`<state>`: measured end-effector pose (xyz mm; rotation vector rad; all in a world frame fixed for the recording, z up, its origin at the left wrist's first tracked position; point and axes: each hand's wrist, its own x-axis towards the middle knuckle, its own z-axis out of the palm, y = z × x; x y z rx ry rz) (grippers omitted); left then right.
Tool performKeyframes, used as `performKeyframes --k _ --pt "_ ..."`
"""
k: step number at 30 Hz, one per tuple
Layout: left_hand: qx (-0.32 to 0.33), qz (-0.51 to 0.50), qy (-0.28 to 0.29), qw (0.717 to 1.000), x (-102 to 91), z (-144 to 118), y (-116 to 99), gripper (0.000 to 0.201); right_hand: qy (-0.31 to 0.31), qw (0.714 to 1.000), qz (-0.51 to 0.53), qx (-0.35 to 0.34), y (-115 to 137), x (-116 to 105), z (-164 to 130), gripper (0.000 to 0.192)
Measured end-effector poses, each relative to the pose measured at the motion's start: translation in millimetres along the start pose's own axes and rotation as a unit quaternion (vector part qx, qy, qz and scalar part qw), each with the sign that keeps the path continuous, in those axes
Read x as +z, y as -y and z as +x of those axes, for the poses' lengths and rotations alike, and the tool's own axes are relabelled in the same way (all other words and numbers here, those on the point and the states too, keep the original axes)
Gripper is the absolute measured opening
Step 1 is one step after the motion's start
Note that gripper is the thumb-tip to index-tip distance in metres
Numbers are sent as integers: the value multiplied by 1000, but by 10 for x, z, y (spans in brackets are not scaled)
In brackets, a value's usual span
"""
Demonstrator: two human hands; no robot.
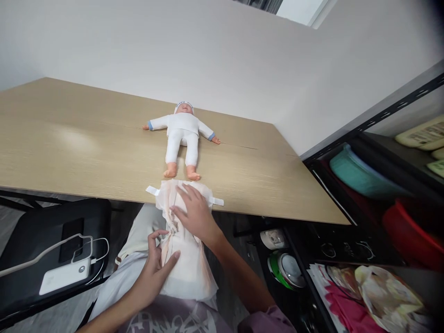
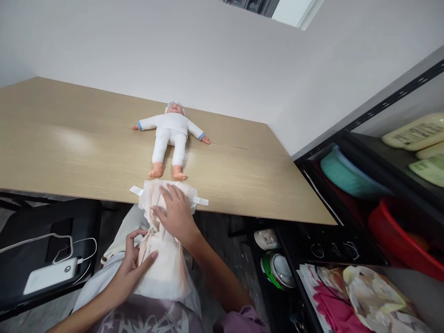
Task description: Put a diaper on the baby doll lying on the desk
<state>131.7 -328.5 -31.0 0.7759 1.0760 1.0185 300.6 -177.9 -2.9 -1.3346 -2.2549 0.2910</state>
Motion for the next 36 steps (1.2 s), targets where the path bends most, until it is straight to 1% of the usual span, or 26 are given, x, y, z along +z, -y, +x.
performKeyframes --k 1,3,5,8,10,12,15,17,18,19,21,22,23,24,25,27,29,31,33,34,35,36 --pt "-2 10 8 1000 0 -23 -2 75 28 1000 -5 -2 29 79 17 65" --pt "-6 35 20 999 -36 -49 -12 73 60 998 -18 -2 25 198 62 70" --pt "3 69 19 997 -123 -29 -36 68 68 997 -29 -3 -19 261 107 70" --pt "43 160 10 986 -340 104 -126 58 64 997 -33 -5 -70 286 159 68" --pt "88 238 18 967 -517 236 -234 49 63 997 -32 -4 -72 287 197 67" --pt "130 310 24 942 -694 374 -387 41 66 997 -31 -1 -59 291 242 67" --pt "195 398 22 896 -911 599 -716 32 70 997 -33 5 -44 304 301 68" --pt "265 452 23 851 -997 808 -994 26 67 997 -35 5 -46 313 318 68" --pt "308 482 26 820 -1018 943 -1141 25 64 997 -34 4 -50 318 319 68" --pt "349 520 33 779 -1025 1101 -1286 27 60 998 -34 3 -57 323 317 68" --pt "414 606 45 678 -998 1475 -1552 36 51 998 -32 2 -70 333 308 68" --pt "428 648 43 629 -964 1681 -1665 45 48 998 -31 3 -75 337 304 67" --pt "433 684 44 586 -917 1890 -1762 56 46 998 -30 3 -78 340 300 67" --pt "433 713 51 549 -858 2094 -1841 67 46 999 -29 3 -80 341 298 67" --pt "432 736 65 517 -789 2288 -1904 77 46 998 -29 4 -79 341 296 67" --pt "431 765 122 463 -636 2623 -1988 95 48 998 -27 5 -73 336 293 67" --pt "433 772 194 422 -493 2874 -2029 108 49 998 -25 6 -65 332 289 67" --pt "440 766 248 398 -393 3041 -2042 115 48 999 -21 6 -61 333 284 68" --pt "452 757 268 389 -339 3142 -2038 115 44 999 -17 6 -64 341 279 68" --pt "459 751 270 389 -323 3175 -2031 112 42 999 -14 5 -67 347 277 68" --pt "467 744 270 394 -311 3199 -2020 105 41 999 -12 4 -70 353 275 68" --pt "475 732 271 405 -298 3216 -2007 94 40 999 -10 4 -72 358 274 68"
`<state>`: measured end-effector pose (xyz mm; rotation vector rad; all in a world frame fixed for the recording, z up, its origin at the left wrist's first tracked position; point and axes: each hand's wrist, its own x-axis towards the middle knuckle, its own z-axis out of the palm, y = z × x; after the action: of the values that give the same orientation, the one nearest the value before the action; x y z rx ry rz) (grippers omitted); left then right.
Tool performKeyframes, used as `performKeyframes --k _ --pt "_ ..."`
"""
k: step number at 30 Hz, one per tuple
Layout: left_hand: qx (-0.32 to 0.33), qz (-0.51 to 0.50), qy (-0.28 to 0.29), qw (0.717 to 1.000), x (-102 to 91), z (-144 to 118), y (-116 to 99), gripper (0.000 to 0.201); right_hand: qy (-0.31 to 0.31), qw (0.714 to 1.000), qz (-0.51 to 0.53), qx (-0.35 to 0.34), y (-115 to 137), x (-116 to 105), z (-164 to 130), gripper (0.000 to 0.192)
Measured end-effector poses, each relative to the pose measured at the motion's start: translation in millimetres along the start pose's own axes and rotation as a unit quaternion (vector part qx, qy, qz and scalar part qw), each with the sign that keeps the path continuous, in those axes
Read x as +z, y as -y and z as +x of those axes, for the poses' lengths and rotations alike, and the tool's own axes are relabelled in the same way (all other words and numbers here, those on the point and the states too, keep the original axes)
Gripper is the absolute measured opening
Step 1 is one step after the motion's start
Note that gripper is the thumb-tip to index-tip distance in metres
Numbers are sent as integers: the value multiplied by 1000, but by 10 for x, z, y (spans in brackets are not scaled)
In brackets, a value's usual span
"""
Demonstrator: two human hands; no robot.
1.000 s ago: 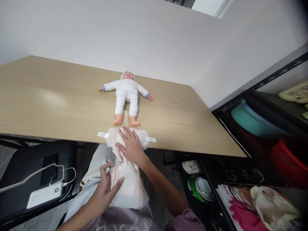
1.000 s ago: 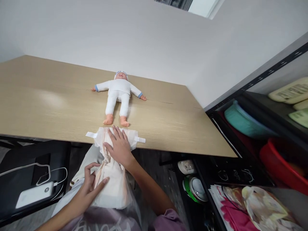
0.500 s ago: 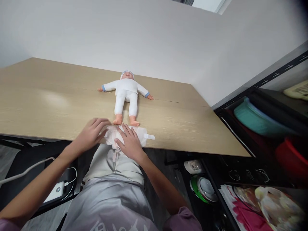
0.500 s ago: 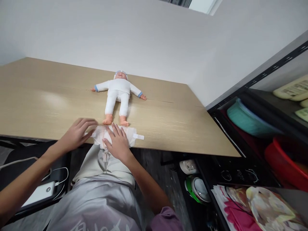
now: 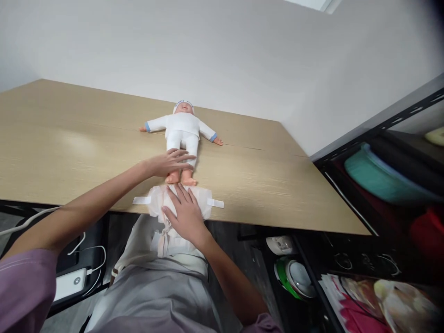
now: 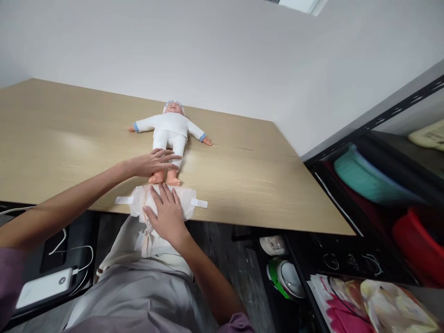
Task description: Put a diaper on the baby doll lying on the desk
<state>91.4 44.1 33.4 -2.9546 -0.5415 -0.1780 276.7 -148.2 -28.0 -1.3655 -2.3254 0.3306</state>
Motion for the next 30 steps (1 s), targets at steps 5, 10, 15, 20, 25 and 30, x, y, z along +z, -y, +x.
performKeyframes --k 5,10,15,20,25,30 --pt "12 -87 -81 993 46 95 -11 41 0 1000 4 7 -1 -7 -2 67" --pt "20 -124 -91 988 -171 189 115 40 18 1000 -2 2 -68 -25 70 68" --pt "-9 -209 -117 971 -711 334 361 41 27 1000 -5 -13 -232 1 331 64" --pt "-68 -266 -119 954 -1168 461 538 45 36 999 -10 -21 -459 58 852 65" --pt "-60 -263 -140 953 -1245 518 620 45 31 999 -26 -17 -770 144 1586 64" --pt "-57 -276 -158 946 -1202 499 631 39 -8 999 -35 -25 -1078 151 2303 59"
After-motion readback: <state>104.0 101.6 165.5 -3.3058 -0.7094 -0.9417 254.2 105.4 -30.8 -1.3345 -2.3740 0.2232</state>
